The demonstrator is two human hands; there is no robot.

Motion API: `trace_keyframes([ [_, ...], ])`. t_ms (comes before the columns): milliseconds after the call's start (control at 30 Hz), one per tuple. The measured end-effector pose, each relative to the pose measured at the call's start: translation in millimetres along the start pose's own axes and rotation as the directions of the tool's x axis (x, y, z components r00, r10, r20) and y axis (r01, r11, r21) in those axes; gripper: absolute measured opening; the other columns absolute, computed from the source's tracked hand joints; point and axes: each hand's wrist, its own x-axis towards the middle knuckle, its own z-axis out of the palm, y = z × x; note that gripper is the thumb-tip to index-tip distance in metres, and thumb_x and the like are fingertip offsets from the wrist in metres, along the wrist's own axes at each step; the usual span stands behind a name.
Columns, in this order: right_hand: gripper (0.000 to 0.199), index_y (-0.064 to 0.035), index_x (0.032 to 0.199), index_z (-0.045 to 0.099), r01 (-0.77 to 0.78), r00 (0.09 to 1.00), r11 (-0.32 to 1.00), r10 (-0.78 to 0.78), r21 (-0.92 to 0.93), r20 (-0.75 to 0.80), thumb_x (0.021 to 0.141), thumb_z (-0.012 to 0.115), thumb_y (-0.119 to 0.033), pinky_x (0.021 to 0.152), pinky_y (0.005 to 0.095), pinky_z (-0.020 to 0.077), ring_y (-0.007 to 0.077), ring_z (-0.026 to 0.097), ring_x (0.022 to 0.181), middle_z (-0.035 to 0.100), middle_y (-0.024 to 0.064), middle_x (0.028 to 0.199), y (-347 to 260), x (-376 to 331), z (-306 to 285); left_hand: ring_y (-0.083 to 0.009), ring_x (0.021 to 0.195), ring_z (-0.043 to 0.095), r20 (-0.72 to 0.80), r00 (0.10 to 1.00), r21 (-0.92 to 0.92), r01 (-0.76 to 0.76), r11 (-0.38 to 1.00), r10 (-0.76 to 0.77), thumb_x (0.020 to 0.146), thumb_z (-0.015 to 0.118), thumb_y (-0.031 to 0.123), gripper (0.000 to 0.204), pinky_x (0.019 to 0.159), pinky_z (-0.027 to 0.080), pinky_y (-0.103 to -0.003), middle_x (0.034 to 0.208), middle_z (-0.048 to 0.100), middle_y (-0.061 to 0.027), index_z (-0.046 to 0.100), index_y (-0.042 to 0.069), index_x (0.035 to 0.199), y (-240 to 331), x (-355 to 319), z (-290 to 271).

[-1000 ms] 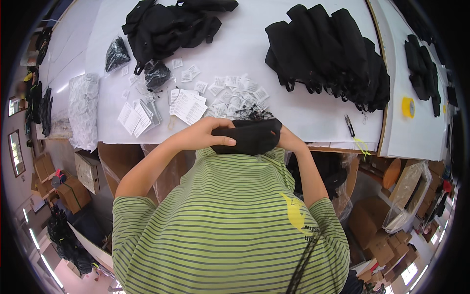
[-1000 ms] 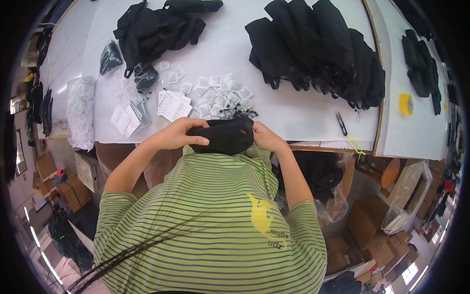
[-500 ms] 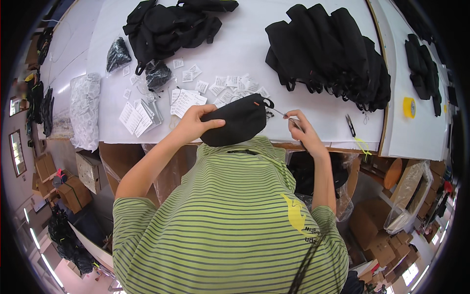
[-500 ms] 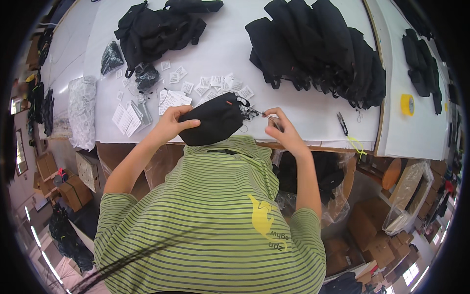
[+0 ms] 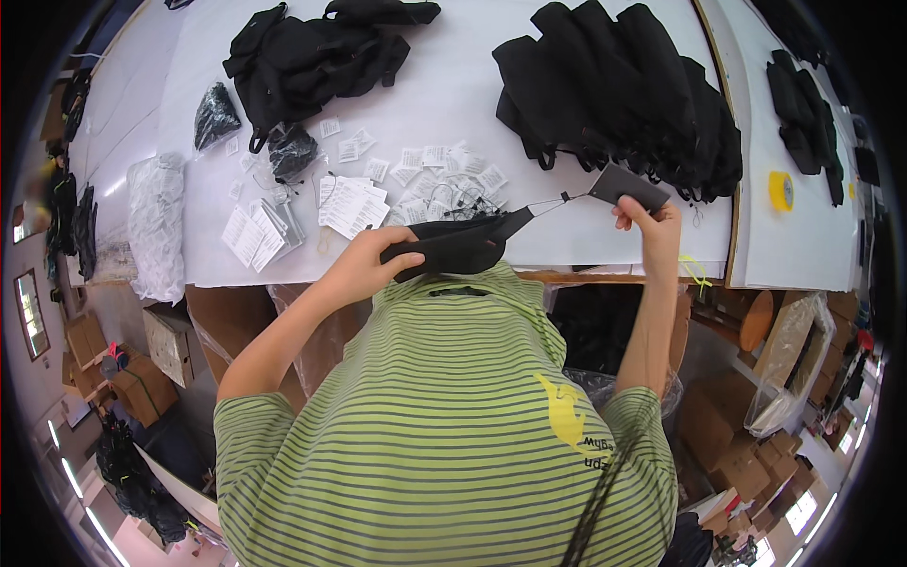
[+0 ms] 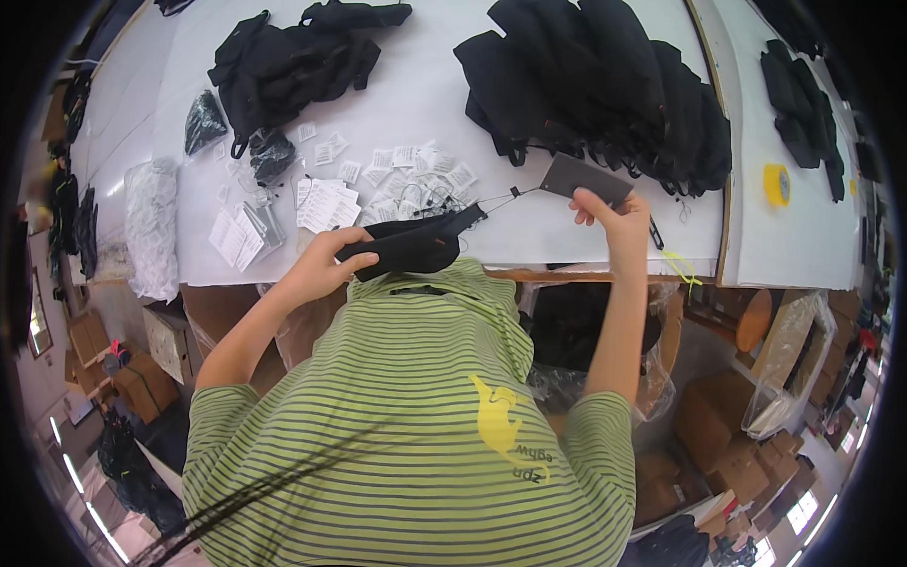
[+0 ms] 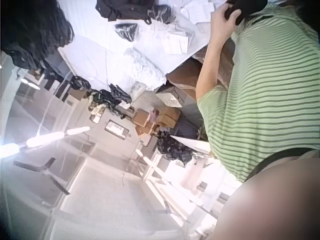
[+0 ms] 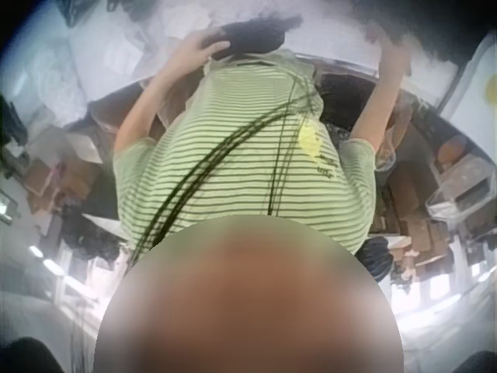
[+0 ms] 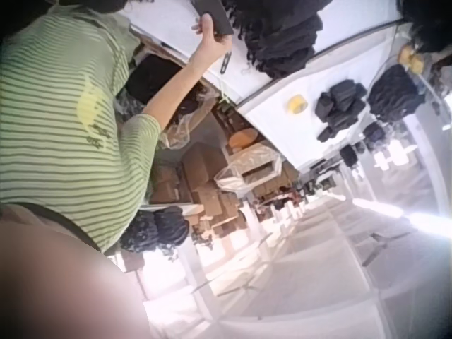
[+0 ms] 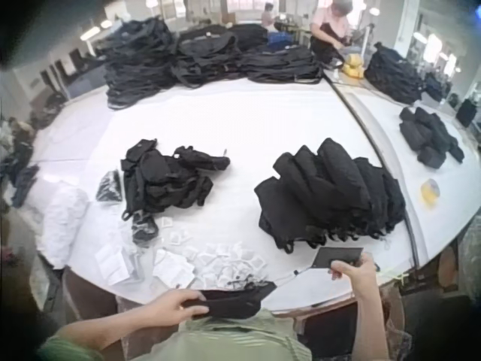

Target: Inserting brand tags and desiccant packets into black zippered eyewear cases and organizing them.

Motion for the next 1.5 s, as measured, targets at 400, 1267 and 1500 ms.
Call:
trace_keyframes([
  [400,0.04,-0.0131,0.069,0.053,-0.083,0.883,0.633,0.405,0.77,-0.237,0.09,0.057,-0.047,0.042,0.0208,0.0266,0.004,0.038,0.045,0.049,-0.0025,0.054,11.5,16.5,116.1,-0.0315,0.086,0.055,-0.035,0.942,0.26,-0.313,0.914,0.332,0.083,0.065,0.015,0.02,0.075,0.045,-0.038,0.087,0.058,-0.0146,0.059,-0.001,0.094,26.1,1.7,30.7],
  [1267,0.024,-0.0025,0.095,0.07,0.308,0.849,0.94,-0.202,0.146,-0.488,0.084,0.073,-0.023,0.043,0.0206,0.0169,-0.0001,0.03,0.045,0.044,-0.0088,0.053,-13.5,10.5,87.5,-0.0248,0.075,0.061,-0.229,0.951,0.162,-0.176,0.971,0.21,0.081,0.068,0.011,0.022,0.067,0.047,-0.032,0.084,0.063,-0.0166,0.06,-0.003,0.095,12.4,5.9,29.2],
  [1500,0.013,-0.0022,0.084,0.071,0.326,0.864,0.943,-0.327,-0.067,-0.382,0.076,0.078,-0.009,0.044,0.0184,0.022,-0.0007,0.034,0.047,0.05,-0.0076,0.054,-42.4,-22.0,75.9,-0.0254,0.075,0.059,-0.201,0.953,0.135,-0.203,0.97,0.227,0.078,0.069,0.009,0.02,0.069,0.045,-0.033,0.08,0.06,-0.013,0.063,0.0,0.095,9.6,12.4,33.1],
])
